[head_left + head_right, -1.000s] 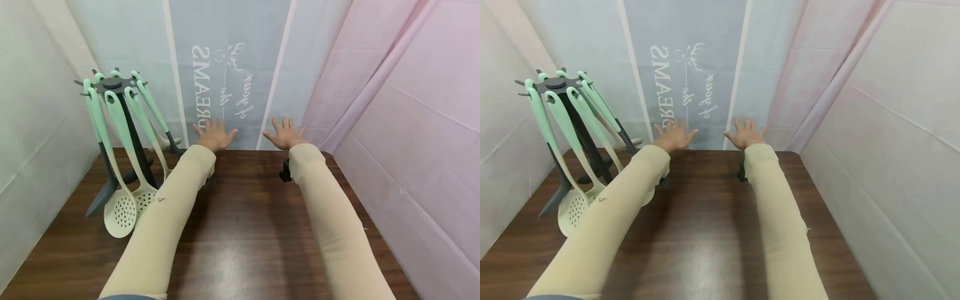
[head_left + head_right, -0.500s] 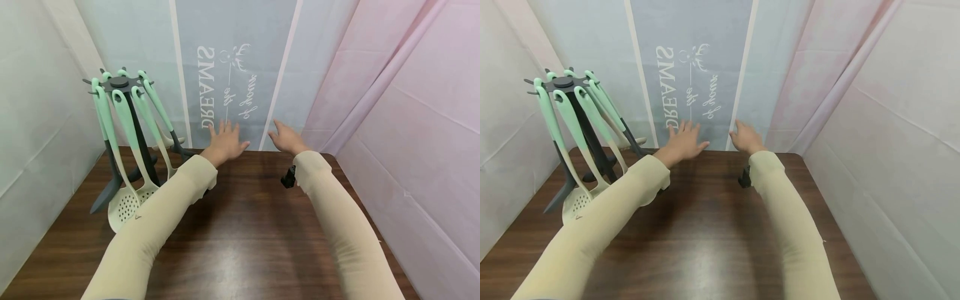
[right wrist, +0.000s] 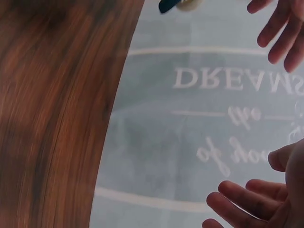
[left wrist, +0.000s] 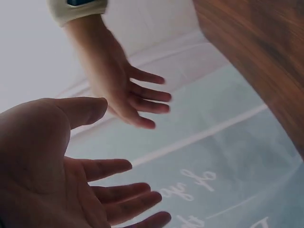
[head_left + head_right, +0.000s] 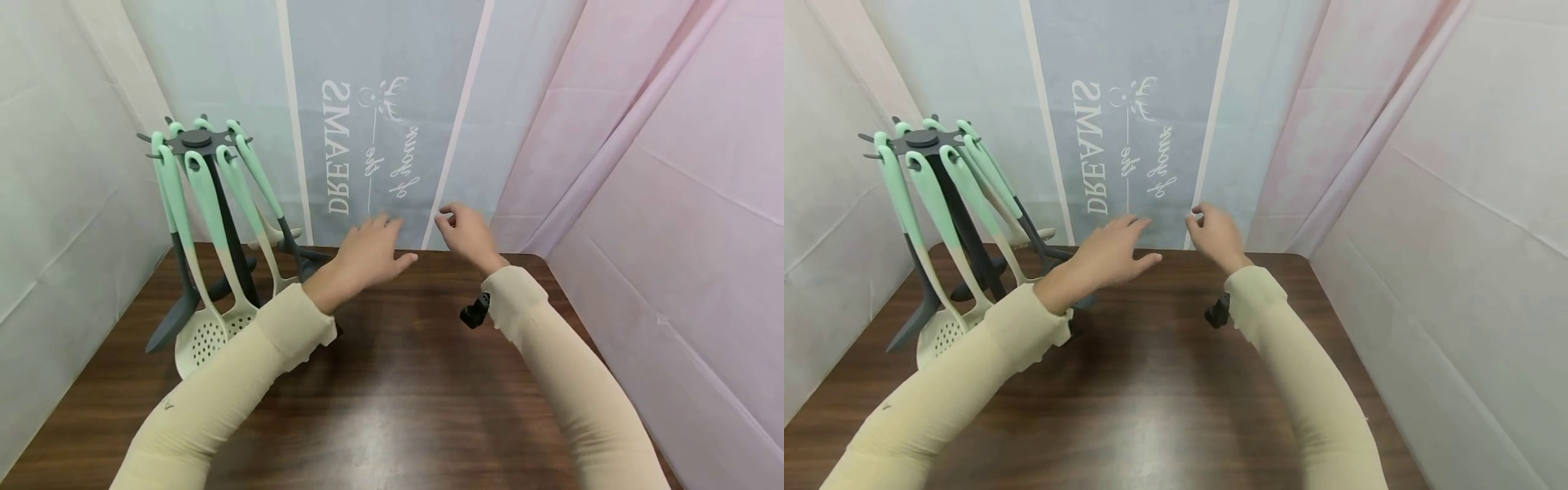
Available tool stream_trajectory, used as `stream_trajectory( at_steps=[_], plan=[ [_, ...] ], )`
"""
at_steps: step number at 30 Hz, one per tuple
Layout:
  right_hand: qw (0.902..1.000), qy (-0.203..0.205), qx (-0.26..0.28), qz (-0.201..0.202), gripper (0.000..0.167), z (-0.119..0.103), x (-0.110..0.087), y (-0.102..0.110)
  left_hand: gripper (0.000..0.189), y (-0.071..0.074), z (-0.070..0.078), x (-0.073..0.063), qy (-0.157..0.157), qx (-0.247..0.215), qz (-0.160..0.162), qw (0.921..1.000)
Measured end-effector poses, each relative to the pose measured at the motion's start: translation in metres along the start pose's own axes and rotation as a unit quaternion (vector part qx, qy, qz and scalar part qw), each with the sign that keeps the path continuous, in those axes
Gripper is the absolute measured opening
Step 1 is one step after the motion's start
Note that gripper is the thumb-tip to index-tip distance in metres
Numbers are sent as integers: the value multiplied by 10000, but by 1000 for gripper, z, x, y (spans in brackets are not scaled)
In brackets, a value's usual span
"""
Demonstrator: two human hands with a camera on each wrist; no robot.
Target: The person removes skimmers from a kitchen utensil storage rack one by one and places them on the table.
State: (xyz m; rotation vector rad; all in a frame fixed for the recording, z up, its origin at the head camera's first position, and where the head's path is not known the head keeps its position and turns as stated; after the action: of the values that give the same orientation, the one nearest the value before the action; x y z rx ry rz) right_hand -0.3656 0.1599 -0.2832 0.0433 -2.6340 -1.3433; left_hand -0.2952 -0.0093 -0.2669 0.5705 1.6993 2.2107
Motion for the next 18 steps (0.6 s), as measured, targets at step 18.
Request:
stream_trajectory(
  at_steps=[18],
  plan=[
    [9886,995,1044,429,20,-49,-38,-7,41,51,-16,-96,-643,-1363,1750,9730]
  ],
)
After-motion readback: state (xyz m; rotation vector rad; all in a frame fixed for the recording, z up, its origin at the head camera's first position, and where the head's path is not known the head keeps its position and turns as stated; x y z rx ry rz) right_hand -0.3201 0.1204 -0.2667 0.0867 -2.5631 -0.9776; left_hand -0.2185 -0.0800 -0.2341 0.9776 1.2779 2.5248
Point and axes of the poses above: each hand's wrist, its own x-axis towards the middle knuckle, its own y-axis out of the back of the hand, z = x × y, the point moved 7 cm from there along x, towards the middle knuckle, and after that the axes turned 6 degrees about -y, right-handed, at the moved point
